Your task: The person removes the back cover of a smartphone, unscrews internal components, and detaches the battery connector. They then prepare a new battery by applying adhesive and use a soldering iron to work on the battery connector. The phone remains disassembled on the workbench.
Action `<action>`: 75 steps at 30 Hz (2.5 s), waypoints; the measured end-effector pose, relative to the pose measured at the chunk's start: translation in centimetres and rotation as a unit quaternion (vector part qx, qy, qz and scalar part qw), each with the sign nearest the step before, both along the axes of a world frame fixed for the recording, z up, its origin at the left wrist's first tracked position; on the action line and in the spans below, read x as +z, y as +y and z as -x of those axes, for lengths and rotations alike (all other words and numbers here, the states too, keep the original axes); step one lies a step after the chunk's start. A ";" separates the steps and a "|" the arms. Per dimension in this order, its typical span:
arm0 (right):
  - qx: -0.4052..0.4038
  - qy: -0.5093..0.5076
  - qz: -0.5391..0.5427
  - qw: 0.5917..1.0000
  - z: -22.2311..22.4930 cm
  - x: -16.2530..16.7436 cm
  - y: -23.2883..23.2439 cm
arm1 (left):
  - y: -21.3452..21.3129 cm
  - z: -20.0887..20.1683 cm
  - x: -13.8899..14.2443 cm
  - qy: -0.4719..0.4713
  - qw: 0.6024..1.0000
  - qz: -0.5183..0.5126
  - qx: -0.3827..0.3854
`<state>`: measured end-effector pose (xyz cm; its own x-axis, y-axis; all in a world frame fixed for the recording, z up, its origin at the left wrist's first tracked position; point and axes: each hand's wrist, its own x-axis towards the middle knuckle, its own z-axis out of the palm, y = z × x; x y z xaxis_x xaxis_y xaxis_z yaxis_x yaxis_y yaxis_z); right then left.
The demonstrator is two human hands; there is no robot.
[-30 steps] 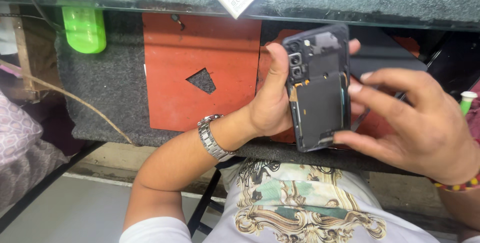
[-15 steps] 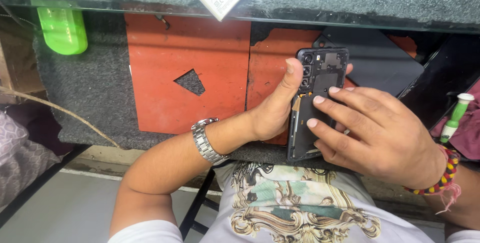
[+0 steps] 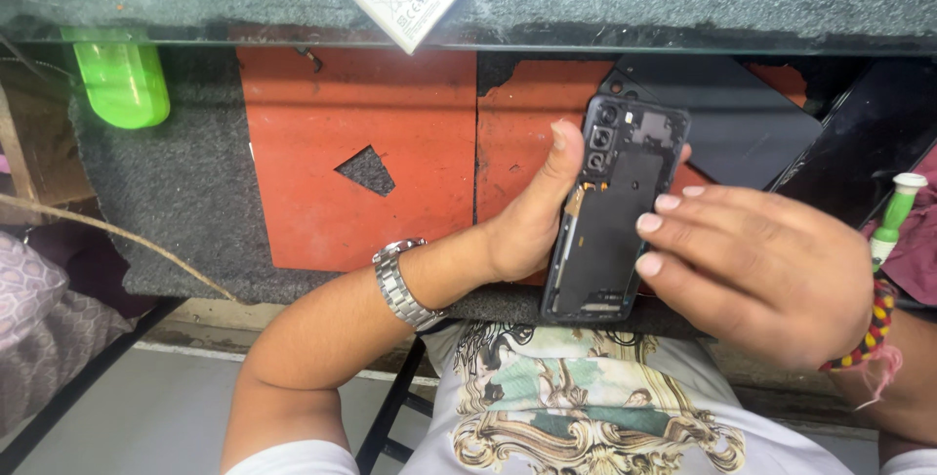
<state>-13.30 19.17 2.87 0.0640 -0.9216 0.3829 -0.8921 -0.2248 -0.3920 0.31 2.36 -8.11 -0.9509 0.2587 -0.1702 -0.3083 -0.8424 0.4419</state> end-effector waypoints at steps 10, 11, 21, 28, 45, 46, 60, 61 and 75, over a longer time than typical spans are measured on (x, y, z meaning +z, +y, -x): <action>-0.137 -0.052 0.028 0.989 1.0 -1.8 -0.3 | 0.0 -0.7 -0.7 -0.015 0.997 -0.014 -0.075; -0.140 -0.057 0.030 0.988 1.2 -1.9 -0.3 | -0.1 -0.7 -0.7 -0.010 0.997 -0.018 -0.078; -0.160 0.060 -0.149 0.974 6.3 -2.8 5.4 | 0.1 -0.5 1.3 -0.045 0.996 -0.067 -0.039; -0.419 -0.022 -0.149 0.895 8.4 -6.8 11.9 | 0.9 0.3 1.9 -0.047 0.986 -0.147 -0.058; -0.518 -0.224 -0.161 0.809 5.8 -5.4 16.1 | -0.3 -0.3 1.6 -0.039 0.998 -0.050 -0.013; -0.517 -0.230 -0.166 0.808 5.1 -5.2 15.9 | -0.3 -0.3 1.6 -0.041 0.998 -0.047 -0.016; -0.508 -0.367 -0.108 0.771 2.6 -4.6 19.9 | -1.0 -0.6 2.3 -0.042 0.998 -0.041 -0.029; -0.520 -0.374 -0.124 0.758 2.5 -4.5 19.8 | -1.1 -0.7 2.4 -0.045 0.998 -0.045 -0.026; -0.458 -0.099 -0.390 0.793 -0.4 -2.8 18.1 | -1.4 -0.8 2.2 -0.034 0.999 -0.029 -0.023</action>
